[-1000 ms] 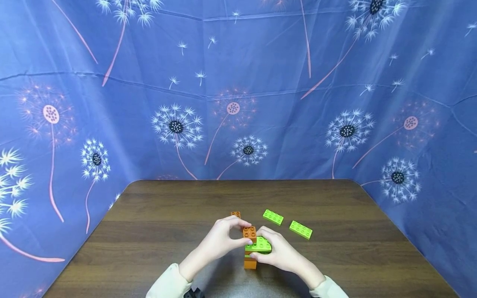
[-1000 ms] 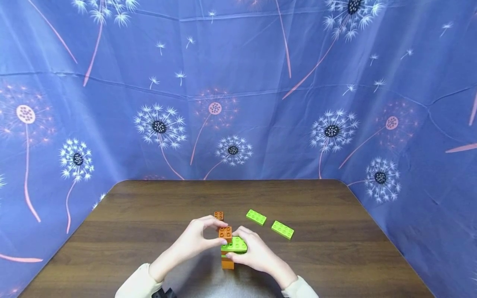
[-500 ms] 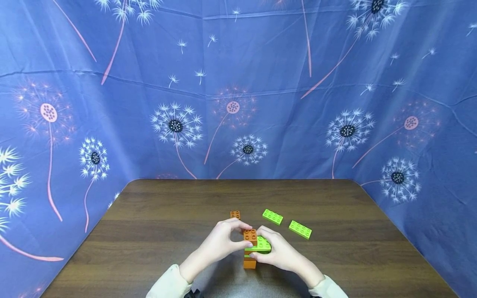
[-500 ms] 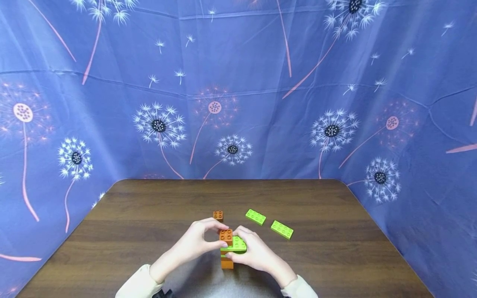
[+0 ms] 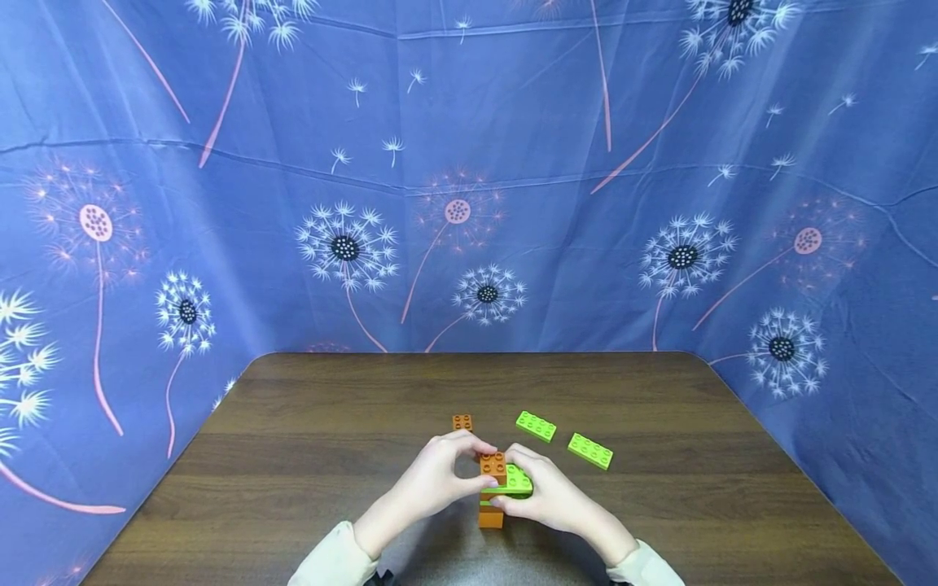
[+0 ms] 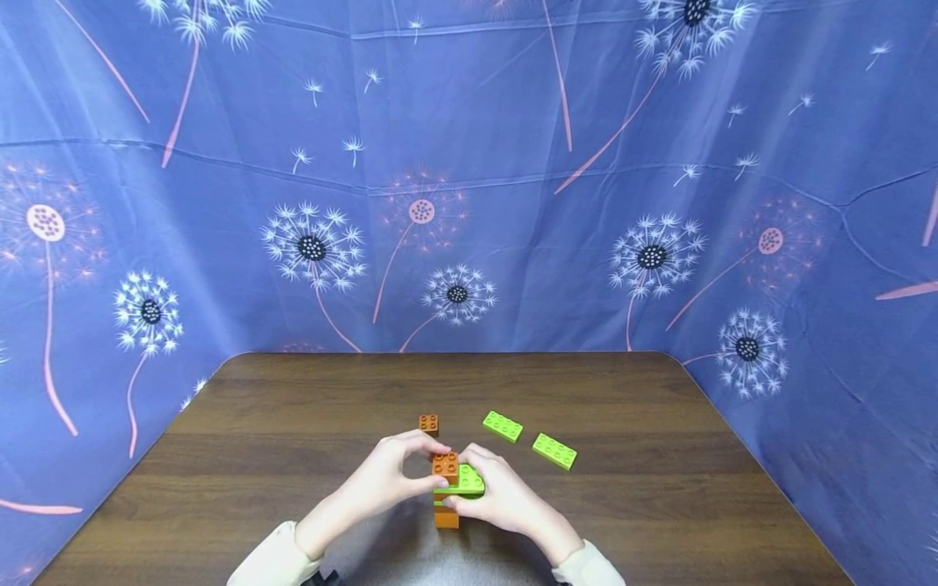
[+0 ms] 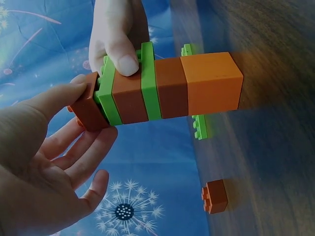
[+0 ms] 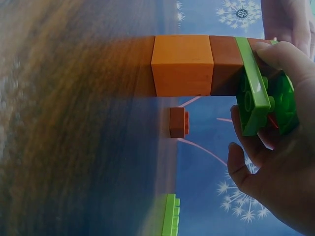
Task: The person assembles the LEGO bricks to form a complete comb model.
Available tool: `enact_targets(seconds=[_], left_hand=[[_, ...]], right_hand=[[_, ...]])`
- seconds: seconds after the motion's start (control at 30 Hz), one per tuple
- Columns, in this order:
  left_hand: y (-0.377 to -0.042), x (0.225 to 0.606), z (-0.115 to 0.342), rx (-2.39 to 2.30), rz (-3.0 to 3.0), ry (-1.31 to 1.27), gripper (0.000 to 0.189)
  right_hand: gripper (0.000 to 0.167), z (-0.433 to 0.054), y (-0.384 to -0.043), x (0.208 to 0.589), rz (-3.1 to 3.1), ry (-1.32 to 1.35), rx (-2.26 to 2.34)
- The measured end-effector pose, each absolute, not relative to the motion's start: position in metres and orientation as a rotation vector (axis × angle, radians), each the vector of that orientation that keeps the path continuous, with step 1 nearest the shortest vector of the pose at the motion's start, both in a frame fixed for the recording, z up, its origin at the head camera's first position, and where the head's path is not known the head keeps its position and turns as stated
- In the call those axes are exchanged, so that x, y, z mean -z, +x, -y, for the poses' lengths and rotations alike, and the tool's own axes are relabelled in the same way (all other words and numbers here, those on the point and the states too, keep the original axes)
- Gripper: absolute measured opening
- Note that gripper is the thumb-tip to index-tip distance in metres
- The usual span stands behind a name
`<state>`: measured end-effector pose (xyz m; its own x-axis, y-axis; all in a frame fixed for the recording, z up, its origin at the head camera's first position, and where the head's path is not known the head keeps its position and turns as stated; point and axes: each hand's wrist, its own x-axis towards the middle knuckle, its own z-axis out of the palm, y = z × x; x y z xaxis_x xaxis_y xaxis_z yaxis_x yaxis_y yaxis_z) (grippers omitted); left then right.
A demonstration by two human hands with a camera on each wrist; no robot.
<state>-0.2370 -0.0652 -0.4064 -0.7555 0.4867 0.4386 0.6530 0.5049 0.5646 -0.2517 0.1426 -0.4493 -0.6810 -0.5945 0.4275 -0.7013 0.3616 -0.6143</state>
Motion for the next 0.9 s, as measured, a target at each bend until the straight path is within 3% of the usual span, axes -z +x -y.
enact_targets(seconds=[0.47, 0.9], left_hand=[[-0.235, 0.406, 0.062, 1.004, 2.531, -0.94, 0.031], [-0.233, 0.408, 0.059, 1.036, 2.52, -0.935, 0.029]], right_hand=[[0.028, -0.136, -0.231, 0.414, 2.489, 1.175, -1.241], [0.029, -0.142, -0.25, 0.448, 2.479, 1.192, -1.255]])
